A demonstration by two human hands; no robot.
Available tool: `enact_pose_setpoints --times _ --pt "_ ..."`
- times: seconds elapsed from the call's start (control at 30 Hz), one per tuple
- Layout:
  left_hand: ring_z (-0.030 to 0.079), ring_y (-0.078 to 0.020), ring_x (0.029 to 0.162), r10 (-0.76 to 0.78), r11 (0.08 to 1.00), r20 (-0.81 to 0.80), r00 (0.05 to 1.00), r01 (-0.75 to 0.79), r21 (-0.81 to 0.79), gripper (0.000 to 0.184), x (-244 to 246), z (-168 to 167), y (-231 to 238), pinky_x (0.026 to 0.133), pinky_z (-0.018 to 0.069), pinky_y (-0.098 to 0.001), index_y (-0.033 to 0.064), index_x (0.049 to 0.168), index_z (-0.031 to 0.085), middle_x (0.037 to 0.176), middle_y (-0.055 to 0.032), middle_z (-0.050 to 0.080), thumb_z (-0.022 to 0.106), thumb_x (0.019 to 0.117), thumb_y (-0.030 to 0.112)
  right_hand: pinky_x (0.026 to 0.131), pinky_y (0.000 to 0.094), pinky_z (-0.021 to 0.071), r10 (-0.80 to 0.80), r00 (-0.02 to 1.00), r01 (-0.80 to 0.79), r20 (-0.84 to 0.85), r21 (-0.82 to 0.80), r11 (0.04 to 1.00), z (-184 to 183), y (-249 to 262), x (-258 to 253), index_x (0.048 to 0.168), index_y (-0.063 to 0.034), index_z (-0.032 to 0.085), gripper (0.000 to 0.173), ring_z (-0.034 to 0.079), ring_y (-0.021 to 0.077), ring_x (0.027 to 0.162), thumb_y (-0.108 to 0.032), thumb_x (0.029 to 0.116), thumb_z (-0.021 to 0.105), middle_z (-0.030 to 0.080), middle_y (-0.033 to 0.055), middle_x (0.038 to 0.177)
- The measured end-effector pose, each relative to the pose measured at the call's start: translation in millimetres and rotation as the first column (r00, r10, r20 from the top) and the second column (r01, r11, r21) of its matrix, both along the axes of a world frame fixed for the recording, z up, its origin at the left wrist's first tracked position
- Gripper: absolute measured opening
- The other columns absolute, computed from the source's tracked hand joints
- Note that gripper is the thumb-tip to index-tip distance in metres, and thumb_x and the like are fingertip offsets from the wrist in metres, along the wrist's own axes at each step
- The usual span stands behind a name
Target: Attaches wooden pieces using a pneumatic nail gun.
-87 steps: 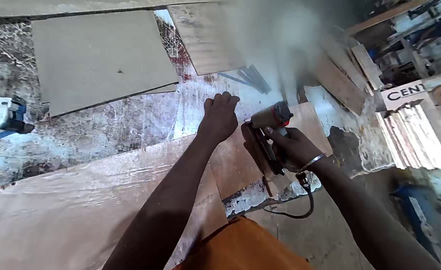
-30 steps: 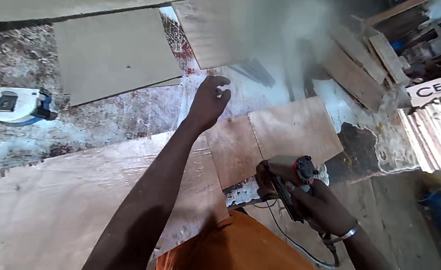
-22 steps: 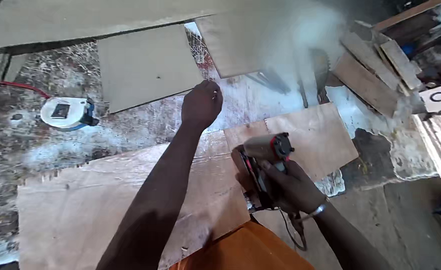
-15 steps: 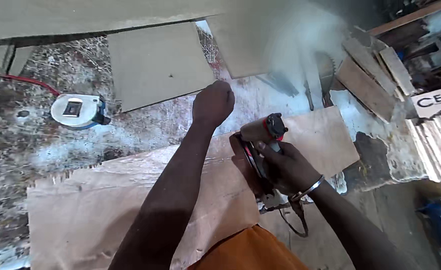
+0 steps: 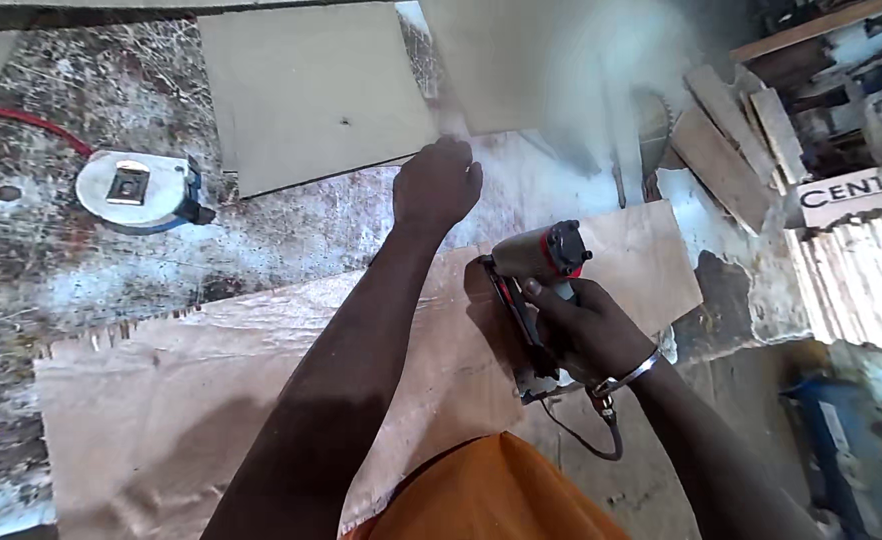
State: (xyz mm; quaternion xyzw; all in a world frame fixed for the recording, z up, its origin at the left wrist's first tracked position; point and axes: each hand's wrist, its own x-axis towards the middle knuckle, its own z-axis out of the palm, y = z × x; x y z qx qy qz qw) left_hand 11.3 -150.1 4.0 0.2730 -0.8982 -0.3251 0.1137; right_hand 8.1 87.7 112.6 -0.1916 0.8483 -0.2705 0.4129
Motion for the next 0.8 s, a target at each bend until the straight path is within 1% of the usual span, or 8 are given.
enact_pose_setpoints --times 0.07,0.17,0.23,0.33,0.43,0.5,0.7,0.8 --pt "0.069 -0.0313 0.104 -0.001 1.0 0.012 1.0 0.001 0.024 0.033 1.2 1.5 0.9 0.082 0.056 -0.0573 0.0134 0.111 0.07 0.115 -0.0095 0.068 0.051 0.1024 0.038 0.047 0.0352 0.0517 0.0 1.0 0.0 -0.001 -0.004 1.0 -0.4 6.5 3.0 0.093 -0.0085 0.068 0.05 0.058 0.0202 0.048 -0.056 0.1007 0.054 0.062 0.0092 0.061" --pt "0.069 -0.0304 0.103 0.012 1.0 -0.001 1.0 -0.012 0.022 0.033 0.6 1.2 1.5 0.081 0.0561 -0.0563 0.0138 0.111 0.071 0.113 -0.0094 0.069 0.051 0.1021 0.038 0.048 0.035 0.0523 0.013 1.0 -0.013 -0.01 0.002 1.0 0.5 15.0 4.9 0.087 -0.01 0.068 0.05 0.059 0.0197 0.048 -0.056 0.0997 0.054 0.063 0.008 0.061" --pt "0.068 -0.0309 0.105 0.012 1.0 -0.007 1.0 -0.012 0.027 0.034 1.1 1.8 2.9 0.083 0.0558 -0.0562 0.013 0.113 0.07 0.114 -0.0102 0.068 0.051 0.1027 0.038 0.048 0.0339 0.0516 0.01 1.0 -0.01 -0.006 -0.011 1.0 -0.3 21.2 8.5 0.086 -0.0103 0.068 0.049 0.059 0.0187 0.048 -0.055 0.0998 0.054 0.062 0.0073 0.06" --pt "0.068 -0.0303 0.104 0.024 1.0 -0.022 0.999 -0.023 0.018 0.033 1.9 0.8 3.6 0.082 0.0553 -0.0549 0.0129 0.112 0.07 0.112 -0.0099 0.068 0.051 0.1023 0.038 0.047 0.0333 0.0508 0.018 1.0 -0.017 0.007 -0.005 1.0 0.7 28.8 13.1 0.084 -0.0114 0.068 0.049 0.058 0.018 0.048 -0.056 0.0993 0.054 0.062 0.0067 0.06" --pt "0.068 -0.029 0.101 0.036 0.999 -0.038 0.999 -0.036 0.019 0.033 2.3 -1.2 4.9 0.081 0.0556 -0.0551 0.0133 0.111 0.07 0.11 -0.0085 0.068 0.052 0.1013 0.039 0.047 0.0329 0.0507 -0.004 0.999 0.005 0.042 -0.026 1.0 1.6 36.5 19.6 0.089 -0.011 0.068 0.045 0.057 0.018 0.047 -0.053 0.099 0.056 0.06 0.0075 0.059" --pt "0.068 -0.0286 0.101 0.04 0.999 -0.043 0.998 -0.039 0.013 0.032 2.8 -2.1 5.0 0.081 0.0552 -0.0538 0.0135 0.111 0.07 0.11 -0.008 0.068 0.052 0.1016 0.038 0.047 0.0327 0.0497 -0.023 0.997 0.025 0.07 -0.035 0.999 2.0 41.4 23.8 0.09 -0.0105 0.067 0.044 0.055 0.0179 0.046 -0.052 0.0984 0.057 0.059 0.0078 0.058" --pt "0.068 -0.0273 0.101 0.049 0.999 -0.048 0.998 -0.048 0.017 0.032 5.0 -1.8 5.5 0.083 0.0554 -0.0529 0.0146 0.113 0.07 0.11 -0.0078 0.068 0.053 0.1012 0.039 0.05 0.0341 0.0533 -0.025 0.995 0.027 0.092 -0.024 0.999 -0.1 60.2 33.6 0.094 -0.0114 0.068 0.044 0.059 0.0177 0.048 -0.055 0.0966 0.059 0.062 0.0069 0.059" --pt "0.068 -0.0276 0.102 0.045 0.999 -0.072 0.996 -0.043 0.025 0.032 5.8 -1.8 6.0 0.085 0.055 -0.0532 0.0132 0.114 0.07 0.112 -0.0082 0.068 0.054 0.1014 0.038 0.049 0.0334 0.053 -0.058 0.993 0.062 0.107 -0.027 0.998 -1.3 68.9 39.5 0.094 -0.0107 0.067 0.043 0.059 0.017 0.047 -0.053 0.095 0.063 0.061 0.0063 0.059"
